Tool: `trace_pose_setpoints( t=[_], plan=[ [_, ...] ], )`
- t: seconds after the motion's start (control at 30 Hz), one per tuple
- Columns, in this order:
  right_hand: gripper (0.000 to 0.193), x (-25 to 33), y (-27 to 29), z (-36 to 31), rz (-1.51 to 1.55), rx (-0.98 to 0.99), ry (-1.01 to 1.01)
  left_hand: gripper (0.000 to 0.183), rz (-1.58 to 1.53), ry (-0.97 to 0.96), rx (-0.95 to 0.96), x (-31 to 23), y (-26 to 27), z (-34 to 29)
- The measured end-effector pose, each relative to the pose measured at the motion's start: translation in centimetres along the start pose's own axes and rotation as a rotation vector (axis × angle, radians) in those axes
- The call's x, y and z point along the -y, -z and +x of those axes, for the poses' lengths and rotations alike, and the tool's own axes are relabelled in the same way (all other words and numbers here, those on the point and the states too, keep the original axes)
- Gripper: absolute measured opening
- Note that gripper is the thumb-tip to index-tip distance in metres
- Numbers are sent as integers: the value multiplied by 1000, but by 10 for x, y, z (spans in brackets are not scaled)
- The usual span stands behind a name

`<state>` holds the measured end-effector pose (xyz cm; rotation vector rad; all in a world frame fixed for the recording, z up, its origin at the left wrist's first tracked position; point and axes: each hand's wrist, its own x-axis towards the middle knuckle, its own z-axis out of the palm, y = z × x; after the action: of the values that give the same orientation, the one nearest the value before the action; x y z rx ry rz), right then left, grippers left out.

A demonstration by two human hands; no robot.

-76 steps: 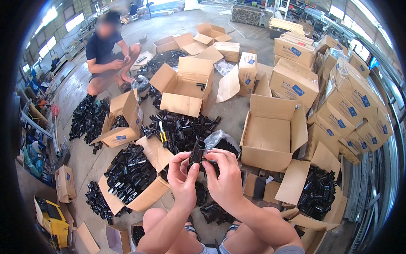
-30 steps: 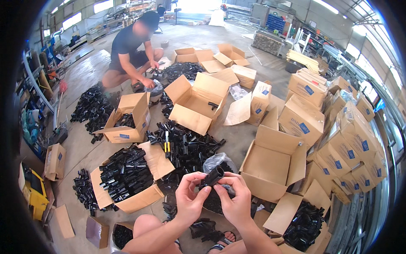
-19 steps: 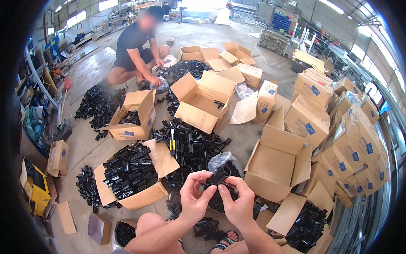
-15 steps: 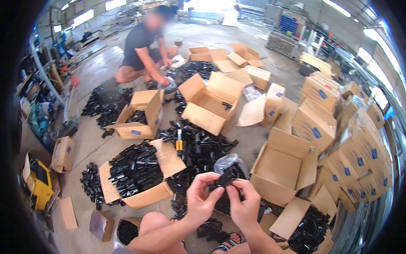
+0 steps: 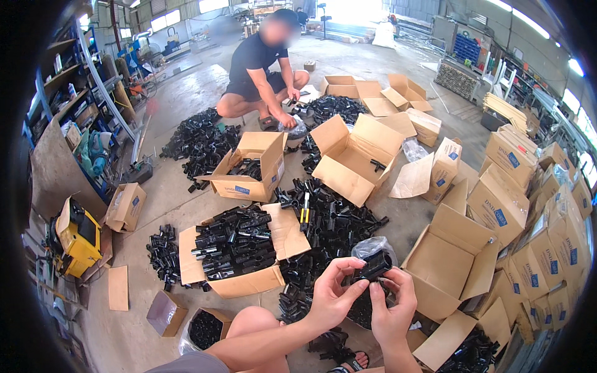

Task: The person sorts black plastic components by hand, placing them into a small bag and organizing them into various cardboard boxes on the floor.

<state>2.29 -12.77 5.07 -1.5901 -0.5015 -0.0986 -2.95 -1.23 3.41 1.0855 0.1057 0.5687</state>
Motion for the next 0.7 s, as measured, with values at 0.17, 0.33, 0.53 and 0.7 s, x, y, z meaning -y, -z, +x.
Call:
trace_pose_setpoints(
  t=[0.17,0.33,0.53,0.7],
  plan=[
    [17,-8,11,1,-96,54,21,35,7,-6,6,0,-4,0],
    [15,-4,4,0,117,-4,-67,35,32,-12,9,-1,-2,0],
    [12,-5,8,-1,-105,44,-21,35,16,18,-2,-1,0,-1],
    [17,-1,5,-3,-33,-17,-87,35,37,39,-7,4,1,0]
  ],
)
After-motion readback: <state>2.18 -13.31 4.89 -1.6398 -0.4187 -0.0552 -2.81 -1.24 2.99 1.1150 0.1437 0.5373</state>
